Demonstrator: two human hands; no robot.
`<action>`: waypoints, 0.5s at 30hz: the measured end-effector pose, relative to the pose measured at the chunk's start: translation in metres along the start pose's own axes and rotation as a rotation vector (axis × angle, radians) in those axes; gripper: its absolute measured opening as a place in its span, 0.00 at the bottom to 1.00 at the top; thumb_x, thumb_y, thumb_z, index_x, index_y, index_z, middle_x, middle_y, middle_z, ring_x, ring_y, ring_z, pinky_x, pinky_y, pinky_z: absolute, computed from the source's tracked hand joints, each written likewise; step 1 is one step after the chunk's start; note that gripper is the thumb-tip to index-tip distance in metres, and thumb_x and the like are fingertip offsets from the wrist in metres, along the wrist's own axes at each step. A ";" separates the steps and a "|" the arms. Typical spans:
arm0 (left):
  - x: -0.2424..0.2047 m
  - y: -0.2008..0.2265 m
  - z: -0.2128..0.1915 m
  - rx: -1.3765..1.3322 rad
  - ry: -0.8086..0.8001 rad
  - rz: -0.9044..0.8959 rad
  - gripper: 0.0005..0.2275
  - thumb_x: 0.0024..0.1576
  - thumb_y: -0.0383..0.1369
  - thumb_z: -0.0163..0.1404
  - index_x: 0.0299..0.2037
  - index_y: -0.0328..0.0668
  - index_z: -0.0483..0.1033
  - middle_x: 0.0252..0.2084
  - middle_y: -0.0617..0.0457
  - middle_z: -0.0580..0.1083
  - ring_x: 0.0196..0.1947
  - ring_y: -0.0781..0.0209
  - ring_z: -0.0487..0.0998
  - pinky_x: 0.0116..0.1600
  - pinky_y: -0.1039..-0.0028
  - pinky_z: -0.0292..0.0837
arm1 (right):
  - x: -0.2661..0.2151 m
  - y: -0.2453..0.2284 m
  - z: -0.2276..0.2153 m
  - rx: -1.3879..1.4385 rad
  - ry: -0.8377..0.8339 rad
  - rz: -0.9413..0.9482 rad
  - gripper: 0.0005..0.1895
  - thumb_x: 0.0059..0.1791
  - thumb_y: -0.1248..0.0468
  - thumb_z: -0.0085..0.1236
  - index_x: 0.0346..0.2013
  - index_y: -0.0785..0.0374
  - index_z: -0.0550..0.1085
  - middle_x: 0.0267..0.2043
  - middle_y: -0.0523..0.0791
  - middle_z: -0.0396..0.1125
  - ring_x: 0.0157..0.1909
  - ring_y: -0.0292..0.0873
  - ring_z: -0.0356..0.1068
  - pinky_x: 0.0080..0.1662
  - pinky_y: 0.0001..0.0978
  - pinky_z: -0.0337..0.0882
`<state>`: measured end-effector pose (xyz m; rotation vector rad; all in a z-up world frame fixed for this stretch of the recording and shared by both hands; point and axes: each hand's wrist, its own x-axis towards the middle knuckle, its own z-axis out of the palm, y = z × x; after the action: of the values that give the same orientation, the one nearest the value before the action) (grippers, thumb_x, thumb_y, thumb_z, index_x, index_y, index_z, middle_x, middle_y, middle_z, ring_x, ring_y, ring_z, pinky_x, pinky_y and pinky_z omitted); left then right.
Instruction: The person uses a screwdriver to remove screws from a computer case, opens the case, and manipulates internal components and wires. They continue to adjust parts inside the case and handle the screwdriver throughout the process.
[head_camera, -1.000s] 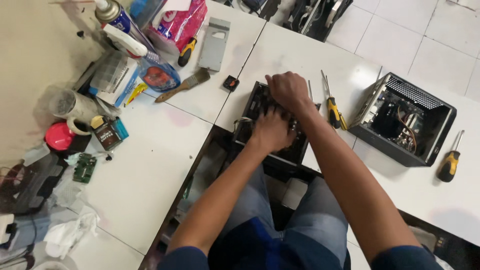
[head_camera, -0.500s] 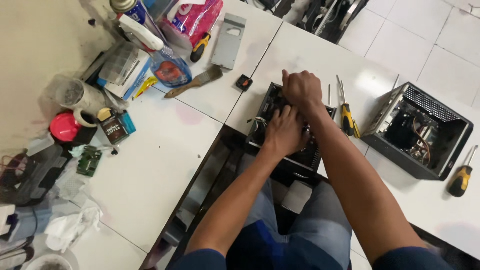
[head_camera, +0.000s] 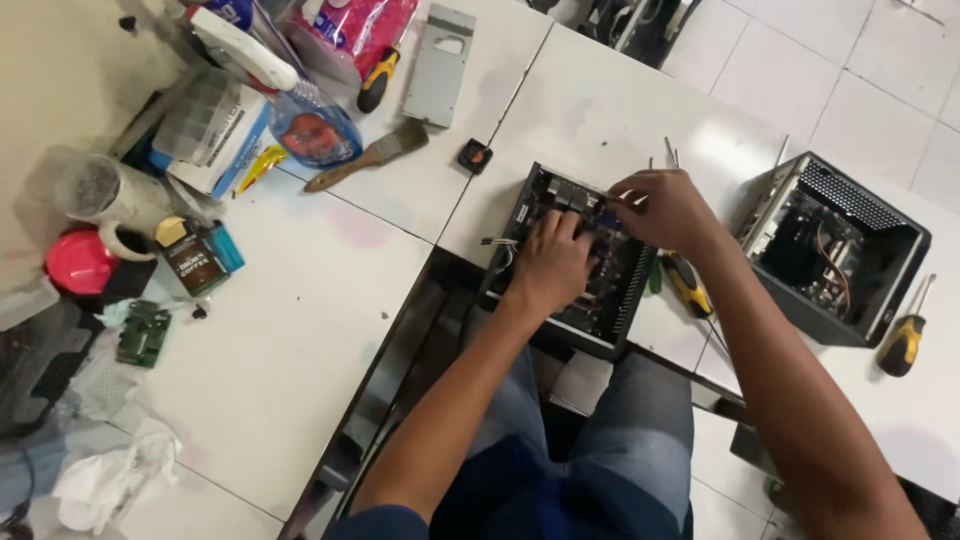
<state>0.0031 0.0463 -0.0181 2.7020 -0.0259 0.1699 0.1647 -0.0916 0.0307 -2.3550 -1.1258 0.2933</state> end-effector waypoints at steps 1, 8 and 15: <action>0.000 -0.001 0.004 0.017 0.003 -0.018 0.14 0.63 0.40 0.53 0.52 0.40 0.80 0.54 0.42 0.70 0.59 0.43 0.71 0.62 0.51 0.69 | -0.004 -0.006 0.000 -0.119 0.027 -0.024 0.11 0.47 0.64 0.65 0.43 0.61 0.83 0.37 0.54 0.78 0.43 0.62 0.78 0.46 0.57 0.79; -0.007 0.009 0.002 0.072 0.001 -0.035 0.15 0.68 0.39 0.49 0.56 0.37 0.77 0.57 0.37 0.69 0.60 0.40 0.72 0.61 0.50 0.71 | -0.003 0.028 0.057 -0.528 0.165 -0.063 0.09 0.54 0.56 0.57 0.40 0.53 0.82 0.33 0.46 0.77 0.32 0.59 0.79 0.35 0.54 0.79; -0.005 0.006 0.016 0.119 0.019 -0.015 0.16 0.67 0.41 0.50 0.58 0.38 0.75 0.58 0.39 0.69 0.56 0.40 0.72 0.61 0.49 0.71 | 0.000 0.041 0.077 -0.632 0.173 0.021 0.13 0.49 0.56 0.58 0.41 0.61 0.77 0.35 0.51 0.74 0.32 0.63 0.78 0.33 0.55 0.78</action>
<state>-0.0004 0.0344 -0.0304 2.8176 0.0103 0.1991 0.1615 -0.0859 -0.0567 -2.8589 -1.2367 -0.3053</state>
